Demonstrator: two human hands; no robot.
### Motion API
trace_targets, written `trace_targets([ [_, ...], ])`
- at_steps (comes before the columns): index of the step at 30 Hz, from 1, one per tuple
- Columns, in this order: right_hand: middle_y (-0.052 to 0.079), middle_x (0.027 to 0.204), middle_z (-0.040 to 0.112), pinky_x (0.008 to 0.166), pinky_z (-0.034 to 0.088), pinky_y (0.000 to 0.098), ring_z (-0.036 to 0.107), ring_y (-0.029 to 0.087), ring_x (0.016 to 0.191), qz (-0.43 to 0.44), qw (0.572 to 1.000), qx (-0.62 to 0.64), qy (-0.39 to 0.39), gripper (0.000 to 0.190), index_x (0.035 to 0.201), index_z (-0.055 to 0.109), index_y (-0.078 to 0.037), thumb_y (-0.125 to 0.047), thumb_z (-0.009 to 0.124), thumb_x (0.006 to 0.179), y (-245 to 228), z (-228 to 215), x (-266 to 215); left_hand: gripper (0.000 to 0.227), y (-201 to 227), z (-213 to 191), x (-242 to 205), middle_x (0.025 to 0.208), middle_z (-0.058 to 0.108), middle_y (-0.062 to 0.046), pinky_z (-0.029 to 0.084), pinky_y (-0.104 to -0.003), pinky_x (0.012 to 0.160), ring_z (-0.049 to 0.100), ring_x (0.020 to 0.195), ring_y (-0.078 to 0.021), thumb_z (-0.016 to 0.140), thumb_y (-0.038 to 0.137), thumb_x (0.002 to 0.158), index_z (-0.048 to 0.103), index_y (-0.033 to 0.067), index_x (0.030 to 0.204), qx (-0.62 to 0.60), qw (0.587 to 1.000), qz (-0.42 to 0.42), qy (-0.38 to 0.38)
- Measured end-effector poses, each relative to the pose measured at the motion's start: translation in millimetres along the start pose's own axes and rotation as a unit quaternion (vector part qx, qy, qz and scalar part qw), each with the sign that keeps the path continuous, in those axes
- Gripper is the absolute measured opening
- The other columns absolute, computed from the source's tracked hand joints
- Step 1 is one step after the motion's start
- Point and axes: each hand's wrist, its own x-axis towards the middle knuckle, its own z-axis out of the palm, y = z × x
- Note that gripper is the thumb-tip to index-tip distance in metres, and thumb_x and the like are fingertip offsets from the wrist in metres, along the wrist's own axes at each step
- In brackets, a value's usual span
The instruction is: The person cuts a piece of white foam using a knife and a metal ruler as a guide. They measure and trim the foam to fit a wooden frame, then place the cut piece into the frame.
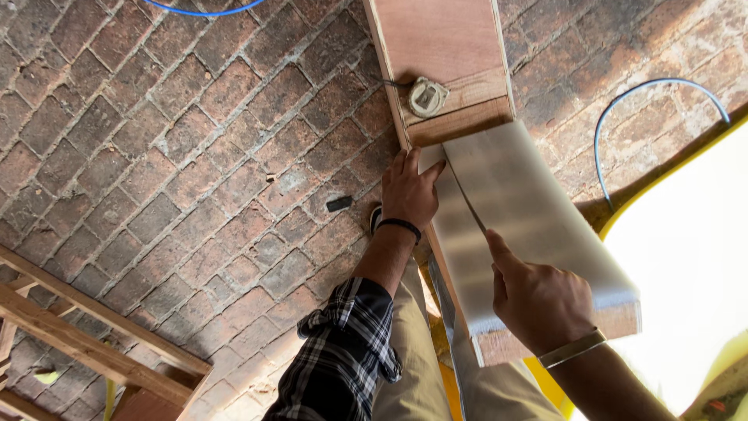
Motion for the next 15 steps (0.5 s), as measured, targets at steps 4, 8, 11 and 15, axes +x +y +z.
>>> trace_targets([
  [4,0.009,0.052,0.066,0.042,0.052,0.049,0.064,0.03,0.04,-0.01,0.999,0.041,0.02,0.056,0.144,0.06,-0.023,-0.023,0.06,0.088,-12.0,-21.1,-11.8,0.044,4.7,-11.9,-21.5,0.156,0.04,-0.017,0.029,-0.058,0.119,0.032,0.15,-0.0371,0.058,0.01,0.094,0.068,0.0251,0.134,-0.037,0.999,-0.03,-0.004],
  [8,0.009,0.053,0.067,0.042,0.054,0.0458,0.065,0.027,0.04,0.012,0.999,0.037,0.001,0.043,0.139,0.061,-0.025,-0.026,0.057,0.096,-15.0,-28.8,-5.5,0.044,10.7,-19.8,-38.9,0.154,0.041,-0.018,0.029,-0.059,0.117,0.031,0.148,-0.0375,0.058,0.009,0.092,0.068,0.0217,0.133,-0.071,0.996,-0.04,-0.023],
  [11,0.01,0.051,0.066,0.042,0.053,0.047,0.065,0.03,0.041,0.039,0.998,0.026,-0.042,0.049,0.144,0.059,-0.026,-0.026,0.058,0.095,-11.7,-30.2,-22.2,0.037,17.0,-23.8,-58.6,0.157,0.042,-0.021,0.03,-0.055,0.122,0.034,0.15,-0.0373,0.06,0.014,0.095,0.071,0.0188,0.13,-0.087,0.995,-0.021,-0.032],
  [15,0.009,0.053,0.067,0.042,0.054,0.0478,0.066,0.029,0.038,0.076,0.996,0.019,-0.052,0.059,0.147,0.056,-0.032,-0.036,0.064,0.089,0.8,-22.3,-53.0,0.037,21.7,-39.2,-68.2,0.156,0.043,-0.022,0.028,-0.052,0.124,0.035,0.15,-0.0375,0.071,0.035,0.091,0.074,0.016,0.123,-0.146,0.987,-0.003,-0.072],
])
